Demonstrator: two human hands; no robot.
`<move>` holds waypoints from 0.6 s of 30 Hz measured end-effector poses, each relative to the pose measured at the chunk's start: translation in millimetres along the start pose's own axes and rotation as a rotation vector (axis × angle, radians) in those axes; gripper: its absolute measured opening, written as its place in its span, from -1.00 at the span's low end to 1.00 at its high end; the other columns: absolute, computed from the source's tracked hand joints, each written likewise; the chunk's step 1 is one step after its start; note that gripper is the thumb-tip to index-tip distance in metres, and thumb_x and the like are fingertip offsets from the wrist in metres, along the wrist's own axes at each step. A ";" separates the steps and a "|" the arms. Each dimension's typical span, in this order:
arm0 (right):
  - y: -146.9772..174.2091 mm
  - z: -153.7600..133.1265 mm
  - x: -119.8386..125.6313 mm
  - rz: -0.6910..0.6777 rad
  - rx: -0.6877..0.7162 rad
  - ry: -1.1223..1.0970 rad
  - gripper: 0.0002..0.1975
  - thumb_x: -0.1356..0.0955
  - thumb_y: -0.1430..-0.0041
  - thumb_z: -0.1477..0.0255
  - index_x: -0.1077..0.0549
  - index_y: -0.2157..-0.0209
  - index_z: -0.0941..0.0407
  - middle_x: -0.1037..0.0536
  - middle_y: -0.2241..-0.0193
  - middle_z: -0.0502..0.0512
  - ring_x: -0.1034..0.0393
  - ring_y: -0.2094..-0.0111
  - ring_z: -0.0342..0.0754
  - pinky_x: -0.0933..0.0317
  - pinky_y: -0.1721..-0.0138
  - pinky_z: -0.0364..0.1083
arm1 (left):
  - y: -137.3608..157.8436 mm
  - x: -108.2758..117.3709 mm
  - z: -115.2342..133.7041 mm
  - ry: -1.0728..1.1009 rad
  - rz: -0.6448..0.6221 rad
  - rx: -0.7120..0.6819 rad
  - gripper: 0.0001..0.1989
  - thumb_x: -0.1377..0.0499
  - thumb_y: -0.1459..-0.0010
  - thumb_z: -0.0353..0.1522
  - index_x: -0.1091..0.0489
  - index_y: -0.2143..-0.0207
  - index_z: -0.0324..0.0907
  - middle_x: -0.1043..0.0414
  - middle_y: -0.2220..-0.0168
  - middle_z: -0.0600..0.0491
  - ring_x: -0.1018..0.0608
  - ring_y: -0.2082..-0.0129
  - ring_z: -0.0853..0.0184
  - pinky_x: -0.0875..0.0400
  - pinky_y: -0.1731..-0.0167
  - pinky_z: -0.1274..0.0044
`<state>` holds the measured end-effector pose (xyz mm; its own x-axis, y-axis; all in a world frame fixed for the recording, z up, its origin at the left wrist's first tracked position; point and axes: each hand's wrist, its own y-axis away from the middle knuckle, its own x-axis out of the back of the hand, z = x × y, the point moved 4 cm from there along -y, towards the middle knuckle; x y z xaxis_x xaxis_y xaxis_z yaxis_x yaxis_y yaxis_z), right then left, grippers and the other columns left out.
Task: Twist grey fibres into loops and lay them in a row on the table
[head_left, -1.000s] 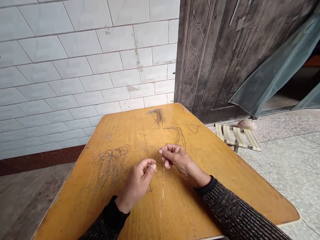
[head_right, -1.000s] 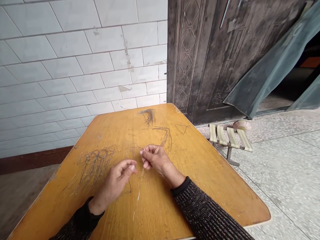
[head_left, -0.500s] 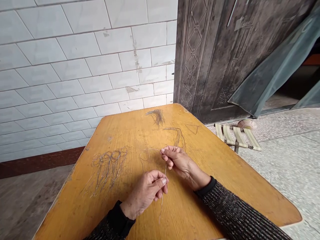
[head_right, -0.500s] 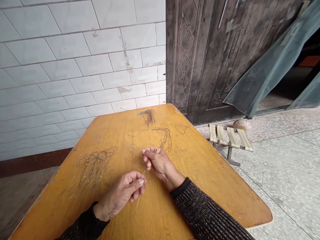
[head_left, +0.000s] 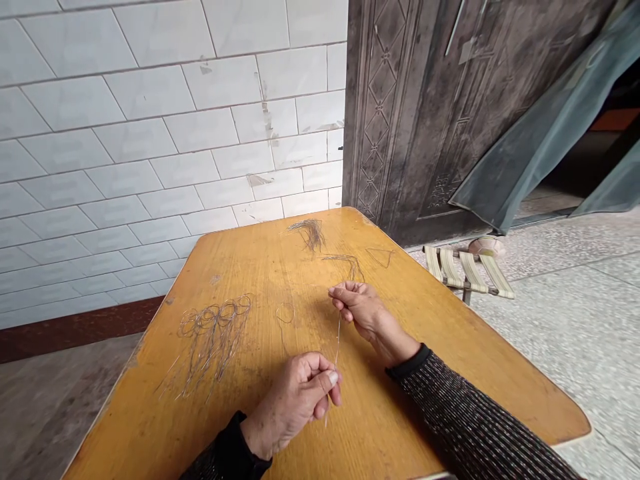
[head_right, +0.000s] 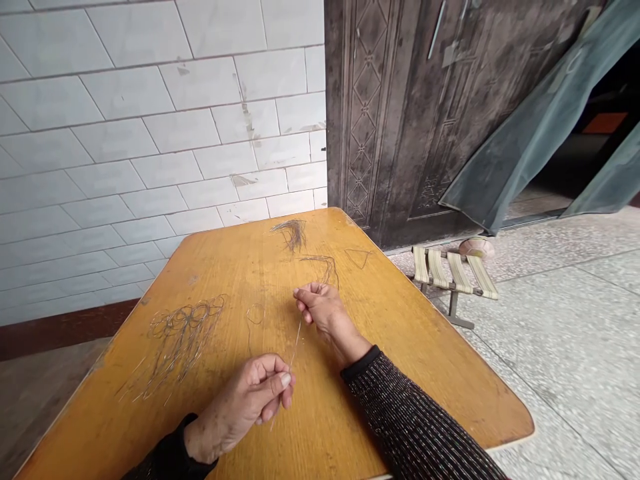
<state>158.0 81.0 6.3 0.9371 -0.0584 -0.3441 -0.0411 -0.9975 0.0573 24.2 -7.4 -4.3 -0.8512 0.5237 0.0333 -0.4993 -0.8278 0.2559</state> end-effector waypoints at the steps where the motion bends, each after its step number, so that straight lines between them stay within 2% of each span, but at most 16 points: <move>1: -1.4 -1.6 2.6 0.018 0.006 -0.002 -0.76 -0.39 0.19 0.42 -0.23 0.70 0.16 -0.27 0.82 -0.14 0.03 0.86 -0.37 0.19 0.85 -0.30 | 0.4 -0.8 -0.3 -0.003 0.001 -0.001 -0.78 -0.08 -0.05 -0.24 -0.21 0.50 -0.22 -0.29 0.59 0.16 -0.13 0.73 0.59 0.03 0.71 0.65; 8: -8.8 -11.3 18.1 0.103 0.015 -0.051 -0.79 -0.40 0.22 0.44 -0.26 0.68 0.17 -0.26 0.81 -0.14 0.05 0.86 -0.37 0.20 0.85 -0.30 | 3.2 -2.9 0.2 0.041 -0.004 -0.005 -0.79 -0.07 -0.06 -0.26 -0.20 0.49 -0.22 -0.28 0.58 0.16 -0.09 0.73 0.60 0.06 0.70 0.66; 11: -11.7 -15.4 25.9 0.150 0.036 -0.080 -0.81 -0.39 0.22 0.47 -0.27 0.67 0.17 -0.26 0.81 -0.14 0.05 0.86 -0.38 0.19 0.84 -0.31 | 2.7 -1.6 0.7 -0.006 0.003 -0.031 -0.80 -0.06 -0.07 -0.27 -0.20 0.49 -0.21 -0.29 0.58 0.16 -0.10 0.73 0.58 0.03 0.69 0.66; 18: -18.7 -22.9 45.3 0.252 0.083 -0.093 -0.77 -0.38 0.16 0.49 -0.22 0.68 0.16 -0.25 0.81 -0.16 0.01 0.84 -0.38 0.12 0.84 -0.33 | -2.8 6.6 -2.9 -0.440 0.110 -0.147 -0.84 0.00 -0.05 -0.37 -0.22 0.56 -0.20 -0.29 0.64 0.12 -0.22 0.67 0.48 -0.04 0.64 0.61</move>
<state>209.1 97.9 11.0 0.8579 -0.3046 -0.4139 -0.3008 -0.9507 0.0761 19.5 -2.2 -7.6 -0.7670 0.4404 0.4667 -0.4545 -0.8862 0.0894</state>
